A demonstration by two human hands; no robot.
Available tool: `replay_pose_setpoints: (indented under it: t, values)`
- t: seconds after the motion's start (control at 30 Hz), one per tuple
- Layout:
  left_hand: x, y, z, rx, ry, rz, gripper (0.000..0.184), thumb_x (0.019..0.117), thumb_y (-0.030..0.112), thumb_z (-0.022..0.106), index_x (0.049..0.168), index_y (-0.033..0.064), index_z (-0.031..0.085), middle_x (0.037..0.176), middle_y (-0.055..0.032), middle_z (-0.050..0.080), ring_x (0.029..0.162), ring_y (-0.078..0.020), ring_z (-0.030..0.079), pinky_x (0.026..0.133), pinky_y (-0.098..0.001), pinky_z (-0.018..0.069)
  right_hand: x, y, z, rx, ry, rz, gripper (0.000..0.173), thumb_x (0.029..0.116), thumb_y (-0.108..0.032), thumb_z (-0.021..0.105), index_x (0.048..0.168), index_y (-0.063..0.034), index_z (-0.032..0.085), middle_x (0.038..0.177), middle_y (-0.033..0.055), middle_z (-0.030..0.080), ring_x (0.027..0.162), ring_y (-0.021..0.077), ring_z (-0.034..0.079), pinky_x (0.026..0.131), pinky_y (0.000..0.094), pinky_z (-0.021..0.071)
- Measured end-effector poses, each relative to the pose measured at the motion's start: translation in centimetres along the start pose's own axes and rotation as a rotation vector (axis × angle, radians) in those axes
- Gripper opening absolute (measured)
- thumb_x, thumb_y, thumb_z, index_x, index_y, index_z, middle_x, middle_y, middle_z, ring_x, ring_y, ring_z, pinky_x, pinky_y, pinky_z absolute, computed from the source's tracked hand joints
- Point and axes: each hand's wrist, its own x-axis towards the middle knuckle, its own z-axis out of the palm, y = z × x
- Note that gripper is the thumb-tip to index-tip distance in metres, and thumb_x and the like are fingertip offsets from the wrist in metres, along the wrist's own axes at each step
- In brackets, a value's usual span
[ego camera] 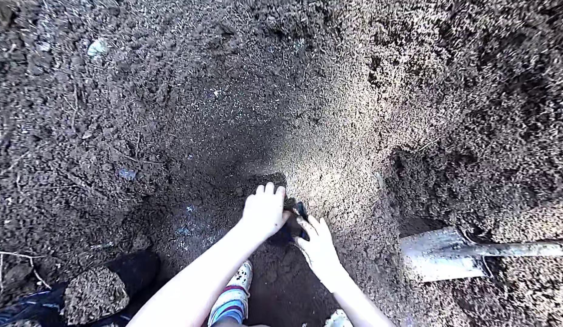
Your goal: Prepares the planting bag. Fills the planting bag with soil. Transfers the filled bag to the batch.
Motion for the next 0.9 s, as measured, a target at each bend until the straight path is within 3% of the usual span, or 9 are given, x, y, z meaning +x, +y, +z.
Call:
replay_pose_setpoints:
  t: [0.1, 0.2, 0.27, 0.4, 0.53, 0.63, 0.7, 0.8, 0.9]
  values:
    - [4.8, 0.4, 2.9, 0.044, -0.062, 0.053, 0.081, 0.0958, 0.054, 0.066, 0.157, 0.0086, 0.039, 0.156, -0.0238, 0.041, 0.141, -0.0462, 0.042, 0.103, -0.0647, 0.0443, 0.0, 0.8, 0.9, 0.027, 0.001, 0.004, 0.014, 0.0884, -0.007, 0.071, 0.097, -0.0124, 0.081, 0.13, 0.0197, 0.069, 0.131, 0.0524, 0.055, 0.11, 0.073, 0.0357]
    - [6.3, 0.9, 4.3, 0.043, -0.153, 0.12, 0.042, 0.1041, 0.017, 0.056, 0.144, 0.0052, 0.05, 0.141, -0.0238, 0.057, 0.129, -0.0438, 0.057, 0.099, -0.0616, 0.0498, 0.3, 0.4, 0.1, 0.042, -0.012, 0.003, 0.012, 0.0852, -0.006, 0.075, 0.094, -0.0114, 0.081, 0.119, 0.0206, 0.072, 0.125, 0.0508, 0.059, 0.11, 0.0718, 0.0365]
    - [5.0, 0.9, 3.0, -0.046, -0.119, 0.136, 0.039, 0.1027, 0.003, 0.05, 0.141, 0.0031, 0.053, 0.136, -0.0231, 0.06, 0.127, -0.0417, 0.059, 0.102, -0.059, 0.049, 0.8, 0.1, -1.2, 0.033, 0.015, -0.006, 0.011, 0.0855, -0.008, 0.075, 0.093, -0.0117, 0.081, 0.113, 0.0216, 0.073, 0.121, 0.0505, 0.061, 0.11, 0.0711, 0.0371]
    - [0.1, -1.7, 1.0, -0.127, -0.08, -0.01, 0.059, 0.0947, 0.016, 0.067, 0.149, 0.0096, 0.045, 0.126, -0.0242, 0.065, 0.116, -0.0447, 0.064, 0.093, -0.0643, 0.0518, -0.6, -0.6, -2.8, 0.036, 0.154, 0.057, 0.013, 0.0897, -0.018, 0.069, 0.094, -0.0183, 0.082, 0.103, 0.0216, 0.072, 0.111, 0.0473, 0.065, 0.103, 0.0629, 0.047]
    - [-0.6, -1.0, 2.4, 0.095, -0.169, -0.058, 0.092, 0.0883, 0.023, 0.08, 0.163, 0.0137, 0.027, 0.156, -0.0282, 0.039, 0.141, -0.054, 0.038, 0.1, -0.0726, 0.0427, -0.3, -0.3, -1.3, 0.069, -0.07, 0.109, 0.014, 0.0891, -0.011, 0.073, 0.099, -0.0149, 0.082, 0.106, 0.0239, 0.072, 0.11, 0.0475, 0.066, 0.103, 0.0636, 0.0476]
    - [1.3, 0.2, 5.4, 0.207, -0.176, 0.197, 0.06, 0.0957, 0.025, 0.072, 0.149, 0.0087, 0.049, 0.151, -0.0265, 0.046, 0.141, -0.0508, 0.039, 0.105, -0.0718, 0.0378, -0.5, -0.7, -0.9, 0.039, -0.154, 0.118, 0.015, 0.0902, -0.013, 0.073, 0.101, -0.0169, 0.082, 0.109, 0.0236, 0.072, 0.113, 0.0473, 0.065, 0.102, 0.063, 0.0481]
    - [2.0, 0.7, 6.8, 0.299, -0.194, 0.345, 0.032, 0.1051, 0.007, 0.049, 0.136, 0.0024, 0.058, 0.141, -0.0249, 0.055, 0.132, -0.0464, 0.051, 0.1, -0.064, 0.0455, -1.1, -0.9, -1.5, 0.021, -0.129, 0.172, 0.017, 0.0899, -0.013, 0.073, 0.102, -0.0183, 0.083, 0.109, 0.0238, 0.072, 0.11, 0.0468, 0.066, 0.098, 0.0627, 0.0503]
    - [2.1, 0.7, 6.8, 0.292, -0.204, 0.439, 0.036, 0.1056, -0.004, 0.038, 0.136, 0.0024, 0.056, 0.129, -0.0249, 0.061, 0.111, -0.0445, 0.065, 0.086, -0.0571, 0.0546, -2.2, -2.1, -2.9, 0.076, -0.022, 0.214, 0.018, 0.0904, -0.009, 0.068, 0.102, -0.0124, 0.082, 0.108, 0.022, 0.072, 0.106, 0.0435, 0.067, 0.095, 0.0564, 0.0538]
    - [1.4, 0.1, 6.8, 0.185, -0.229, 0.453, 0.037, 0.108, 0.004, 0.042, 0.142, 0.0076, 0.055, 0.133, -0.0242, 0.061, 0.114, -0.0445, 0.065, 0.091, -0.0593, 0.0531, -2.7, -5.1, -3.3, 0.286, -0.028, 0.189, 0.024, 0.0957, -0.004, 0.058, 0.11, 0.0001, 0.077, 0.117, 0.0171, 0.074, 0.114, 0.0311, 0.07, 0.103, 0.0413, 0.0542]
